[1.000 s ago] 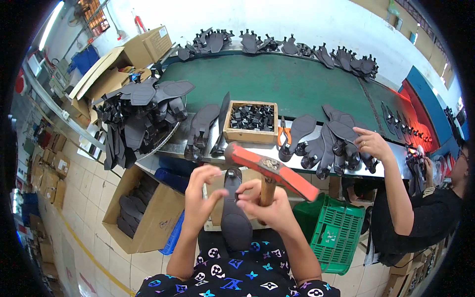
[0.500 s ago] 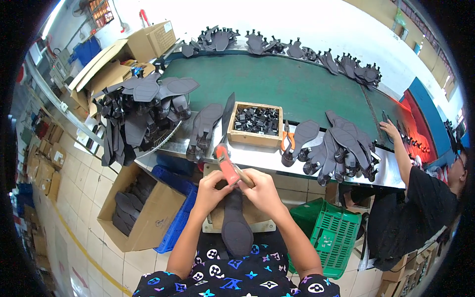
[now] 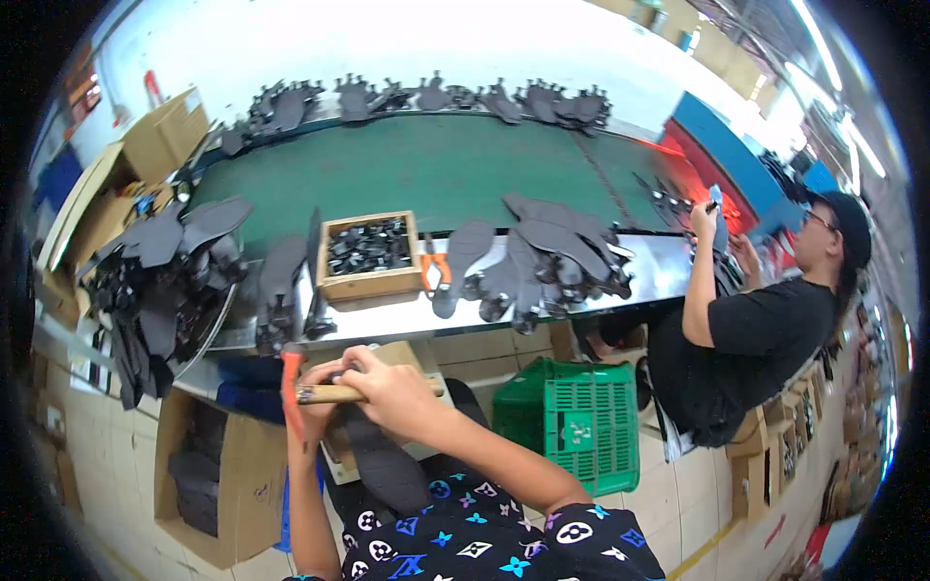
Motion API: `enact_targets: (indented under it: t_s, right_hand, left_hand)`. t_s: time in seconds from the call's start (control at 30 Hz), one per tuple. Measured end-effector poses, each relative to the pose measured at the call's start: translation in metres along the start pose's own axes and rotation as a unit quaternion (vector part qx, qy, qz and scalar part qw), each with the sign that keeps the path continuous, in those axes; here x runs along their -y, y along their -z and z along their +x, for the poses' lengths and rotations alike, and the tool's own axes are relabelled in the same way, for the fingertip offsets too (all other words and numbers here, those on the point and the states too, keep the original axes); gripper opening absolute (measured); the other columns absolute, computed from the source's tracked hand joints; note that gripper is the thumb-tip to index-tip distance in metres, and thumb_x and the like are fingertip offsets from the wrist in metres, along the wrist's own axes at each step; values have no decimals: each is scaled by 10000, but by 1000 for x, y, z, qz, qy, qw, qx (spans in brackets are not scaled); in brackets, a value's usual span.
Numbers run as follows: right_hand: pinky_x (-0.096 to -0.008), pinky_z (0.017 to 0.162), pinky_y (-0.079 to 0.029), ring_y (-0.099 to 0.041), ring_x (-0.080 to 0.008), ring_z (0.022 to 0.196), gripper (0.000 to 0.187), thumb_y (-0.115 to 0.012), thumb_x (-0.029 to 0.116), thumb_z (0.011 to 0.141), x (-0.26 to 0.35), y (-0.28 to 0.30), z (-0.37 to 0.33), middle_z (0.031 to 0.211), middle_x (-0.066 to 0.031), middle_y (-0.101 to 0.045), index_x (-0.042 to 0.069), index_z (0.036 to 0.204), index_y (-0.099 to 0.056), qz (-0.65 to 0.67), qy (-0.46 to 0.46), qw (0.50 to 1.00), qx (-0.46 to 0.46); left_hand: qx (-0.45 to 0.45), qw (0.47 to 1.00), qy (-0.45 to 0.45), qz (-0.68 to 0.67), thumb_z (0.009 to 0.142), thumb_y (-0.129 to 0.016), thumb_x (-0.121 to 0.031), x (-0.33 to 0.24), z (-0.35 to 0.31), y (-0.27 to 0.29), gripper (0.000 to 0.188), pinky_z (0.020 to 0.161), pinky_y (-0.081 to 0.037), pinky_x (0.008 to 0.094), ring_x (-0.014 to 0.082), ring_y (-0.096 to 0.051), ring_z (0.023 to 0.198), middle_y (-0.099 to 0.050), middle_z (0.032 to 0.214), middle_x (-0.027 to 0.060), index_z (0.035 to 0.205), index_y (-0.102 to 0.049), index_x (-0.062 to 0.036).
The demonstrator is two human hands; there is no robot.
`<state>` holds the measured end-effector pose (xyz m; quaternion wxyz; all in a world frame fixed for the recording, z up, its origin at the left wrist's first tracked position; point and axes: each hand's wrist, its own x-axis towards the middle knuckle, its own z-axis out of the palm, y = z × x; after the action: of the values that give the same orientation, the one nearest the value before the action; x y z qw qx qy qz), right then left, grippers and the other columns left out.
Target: Hammering components onto shoe soles during manufacturing.
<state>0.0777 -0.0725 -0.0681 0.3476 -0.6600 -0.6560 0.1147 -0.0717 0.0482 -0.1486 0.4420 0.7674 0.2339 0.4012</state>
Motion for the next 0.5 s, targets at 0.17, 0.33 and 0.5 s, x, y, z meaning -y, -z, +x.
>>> enact_targets:
  t_s: [0.17,0.33,0.5]
  right_hand:
    - [-413,830,-530,-655,-372,998,338,-654,77,880,15,2,-10,1124,-154,-650,62,1215,-609,195,-27,978,-66]
    - [-425,841,-524,-625,-410,1019,520,-592,30,947,52,54,-52,1170,-266,-581,-76,1417,-396,71,2,996,-49]
    - [-392,654,-546,-655,-357,789,546,-641,-10,901,53,45,-67,1054,-224,-612,-67,1402,-433,4,-5,1000,-27]
  left_hand:
    - [48,990,118,62,760,-756,-31,-19,4,11,271,829,-540,305,196,-711,918,-746,987,126,1029,-734,-3]
    - [72,992,85,-58,760,-774,-54,-33,14,7,259,832,-530,294,171,-700,906,-746,991,126,1009,-747,10]
    - [71,988,93,-99,775,-749,-30,-22,12,5,247,832,-525,285,148,-684,904,-745,993,114,1017,-746,16]
